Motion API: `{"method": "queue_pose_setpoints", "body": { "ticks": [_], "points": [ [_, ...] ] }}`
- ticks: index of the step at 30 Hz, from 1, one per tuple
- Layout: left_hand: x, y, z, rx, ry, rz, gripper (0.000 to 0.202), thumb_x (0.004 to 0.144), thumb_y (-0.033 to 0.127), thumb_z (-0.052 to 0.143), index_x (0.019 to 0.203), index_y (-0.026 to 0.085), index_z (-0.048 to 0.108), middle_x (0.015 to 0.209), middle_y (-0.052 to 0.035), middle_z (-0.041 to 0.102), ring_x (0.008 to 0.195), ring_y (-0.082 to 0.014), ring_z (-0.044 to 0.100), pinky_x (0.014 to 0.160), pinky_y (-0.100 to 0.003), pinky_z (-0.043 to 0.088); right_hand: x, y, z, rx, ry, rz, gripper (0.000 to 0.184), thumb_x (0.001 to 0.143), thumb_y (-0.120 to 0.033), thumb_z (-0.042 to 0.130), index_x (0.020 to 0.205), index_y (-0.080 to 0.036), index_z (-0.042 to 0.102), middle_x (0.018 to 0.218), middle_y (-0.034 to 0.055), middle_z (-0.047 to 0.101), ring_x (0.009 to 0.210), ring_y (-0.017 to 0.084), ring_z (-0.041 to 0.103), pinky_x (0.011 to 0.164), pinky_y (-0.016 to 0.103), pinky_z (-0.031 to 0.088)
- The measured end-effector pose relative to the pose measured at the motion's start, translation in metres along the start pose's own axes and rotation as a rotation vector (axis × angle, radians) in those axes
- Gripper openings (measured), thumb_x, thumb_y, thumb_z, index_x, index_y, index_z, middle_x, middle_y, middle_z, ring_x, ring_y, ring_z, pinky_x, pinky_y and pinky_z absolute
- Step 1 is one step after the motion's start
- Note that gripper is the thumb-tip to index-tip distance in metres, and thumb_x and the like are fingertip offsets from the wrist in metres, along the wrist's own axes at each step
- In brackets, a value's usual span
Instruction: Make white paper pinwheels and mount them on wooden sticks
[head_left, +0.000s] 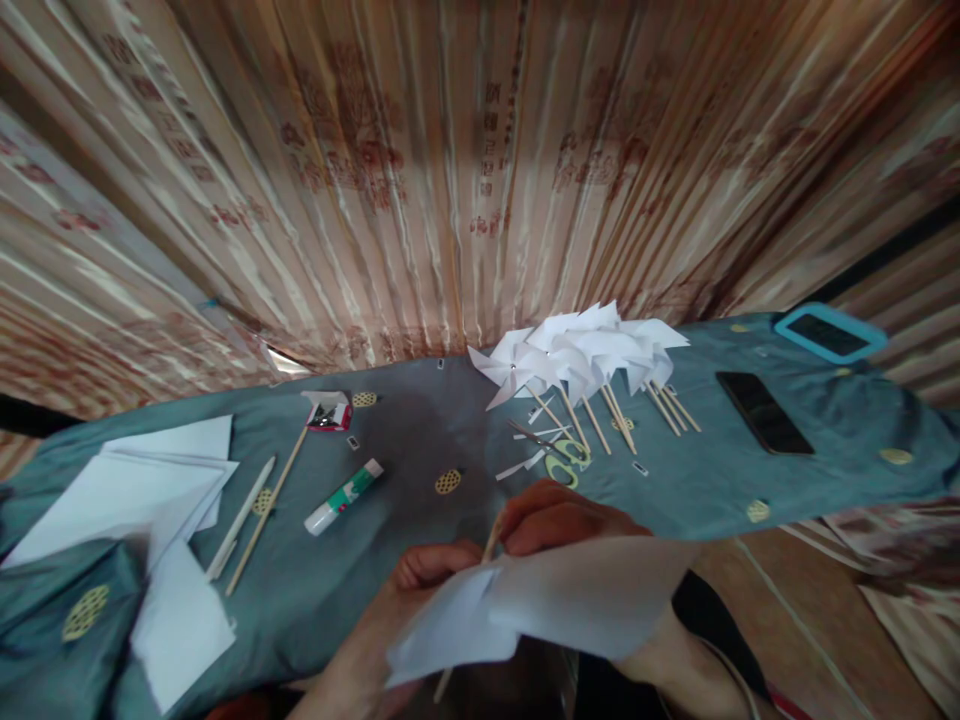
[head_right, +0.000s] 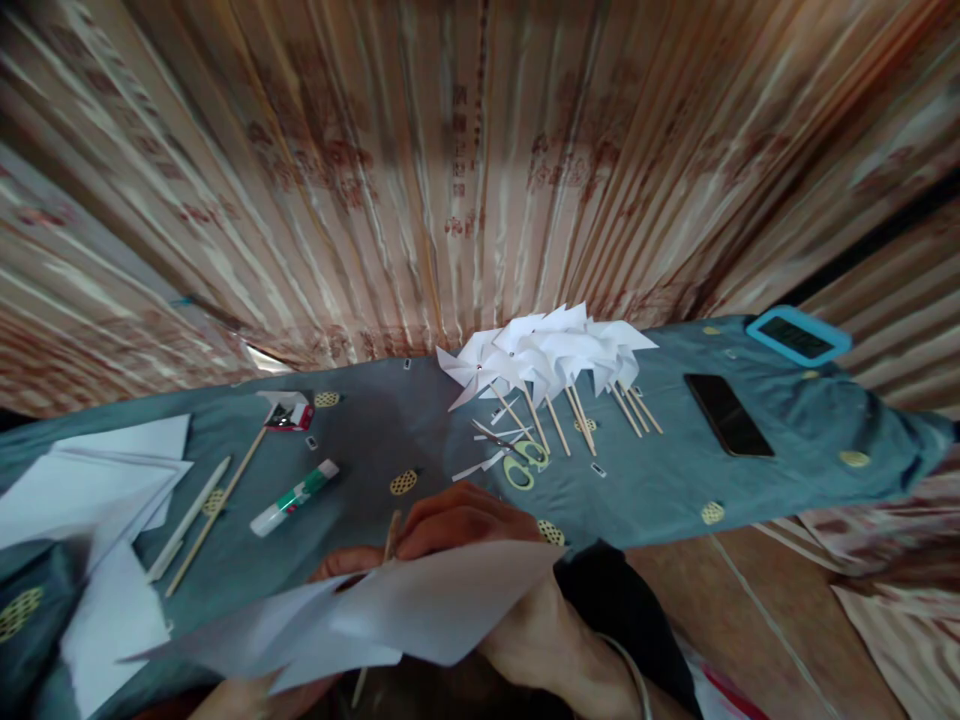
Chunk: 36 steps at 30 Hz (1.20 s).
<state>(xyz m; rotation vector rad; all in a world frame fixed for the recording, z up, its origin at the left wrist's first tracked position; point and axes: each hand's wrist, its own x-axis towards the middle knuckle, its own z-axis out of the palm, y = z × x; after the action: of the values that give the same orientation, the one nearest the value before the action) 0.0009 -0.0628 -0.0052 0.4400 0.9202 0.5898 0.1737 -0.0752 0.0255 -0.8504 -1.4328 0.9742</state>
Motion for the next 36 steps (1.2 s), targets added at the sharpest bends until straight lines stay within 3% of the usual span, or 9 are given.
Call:
{"method": "queue_pose_setpoints", "body": {
  "ticks": [3,8,12,16,22,29,32,36],
  "points": [
    [-0.002,-0.001,0.0,-0.041,-0.008,-0.011,0.029,0.046,0.036,0.09,0.059,0.015,0.075,0.058,-0.0031,0.067,0.049,-0.0098,0.055,0.05,-0.019,0.042,0.001,-0.001,-0.001,-0.026,0.01,-0.02,0.016,0.084,-0.039,0.066,0.088,-0.024,0.071,0.084,0.0025,0.071,0.076,0.016,0.066,0.068,0.027,0.052],
    [-0.013,-0.003,0.0,-0.116,0.11,0.127,0.028,0.044,0.033,0.091,0.063,0.021,0.076,0.072,-0.0028,0.072,0.062,-0.0139,0.061,0.061,-0.022,0.048,0.001,0.0,-0.003,-0.049,-0.022,0.021,0.011,0.081,-0.031,0.069,0.09,-0.024,0.072,0.086,0.0025,0.07,0.079,0.017,0.066,0.07,0.027,0.052],
    [-0.011,-0.004,0.0,-0.108,0.085,0.138,0.03,0.039,0.034,0.092,0.06,0.021,0.075,0.071,-0.003,0.071,0.062,-0.0143,0.059,0.059,-0.022,0.047,0.001,0.0,-0.003,-0.061,-0.023,0.014,0.01,0.08,-0.031,0.07,0.09,-0.028,0.072,0.082,0.0001,0.071,0.079,0.016,0.066,0.071,0.024,0.051],
    [-0.003,-0.003,-0.003,-0.026,0.011,0.085,0.027,0.044,0.038,0.09,0.054,0.018,0.075,0.06,-0.0025,0.063,0.053,-0.0111,0.052,0.051,-0.022,0.04,0.002,0.0,-0.002,-0.046,-0.014,0.013,0.013,0.079,-0.036,0.07,0.09,-0.029,0.073,0.082,0.0008,0.071,0.074,0.017,0.067,0.066,0.025,0.053],
    [0.001,0.004,-0.011,0.125,-0.036,0.166,0.026,0.046,0.041,0.089,0.054,0.021,0.076,0.058,0.0003,0.059,0.053,-0.0076,0.05,0.05,-0.018,0.037,0.001,-0.001,-0.001,-0.072,-0.017,0.006,0.011,0.077,-0.032,0.072,0.088,-0.029,0.071,0.08,-0.0017,0.071,0.072,0.018,0.068,0.065,0.028,0.055],
    [0.001,0.014,-0.033,0.454,-0.109,0.429,0.014,0.065,0.04,0.081,0.067,0.027,0.079,0.064,-0.0026,0.064,0.058,-0.0106,0.056,0.053,-0.019,0.042,-0.009,0.009,-0.008,-0.054,-0.08,0.051,0.012,0.082,-0.037,0.066,0.085,-0.025,0.068,0.081,0.0008,0.069,0.071,0.017,0.064,0.064,0.028,0.053],
    [-0.004,0.016,-0.037,0.571,-0.11,0.521,0.009,0.071,0.035,0.078,0.072,0.027,0.079,0.064,-0.0037,0.065,0.059,-0.0119,0.057,0.054,-0.02,0.043,-0.014,0.014,-0.012,-0.081,-0.15,0.062,0.009,0.082,-0.031,0.067,0.087,-0.024,0.067,0.084,0.001,0.069,0.074,0.016,0.063,0.066,0.026,0.052],
    [-0.011,0.018,-0.036,0.613,-0.098,0.577,0.005,0.073,0.03,0.076,0.076,0.028,0.079,0.068,-0.0045,0.068,0.061,-0.0135,0.059,0.054,-0.021,0.045,-0.016,0.012,-0.013,-0.104,-0.142,0.034,0.009,0.083,-0.03,0.066,0.088,-0.022,0.066,0.084,0.0006,0.068,0.074,0.015,0.063,0.067,0.027,0.052]
  ]
}}
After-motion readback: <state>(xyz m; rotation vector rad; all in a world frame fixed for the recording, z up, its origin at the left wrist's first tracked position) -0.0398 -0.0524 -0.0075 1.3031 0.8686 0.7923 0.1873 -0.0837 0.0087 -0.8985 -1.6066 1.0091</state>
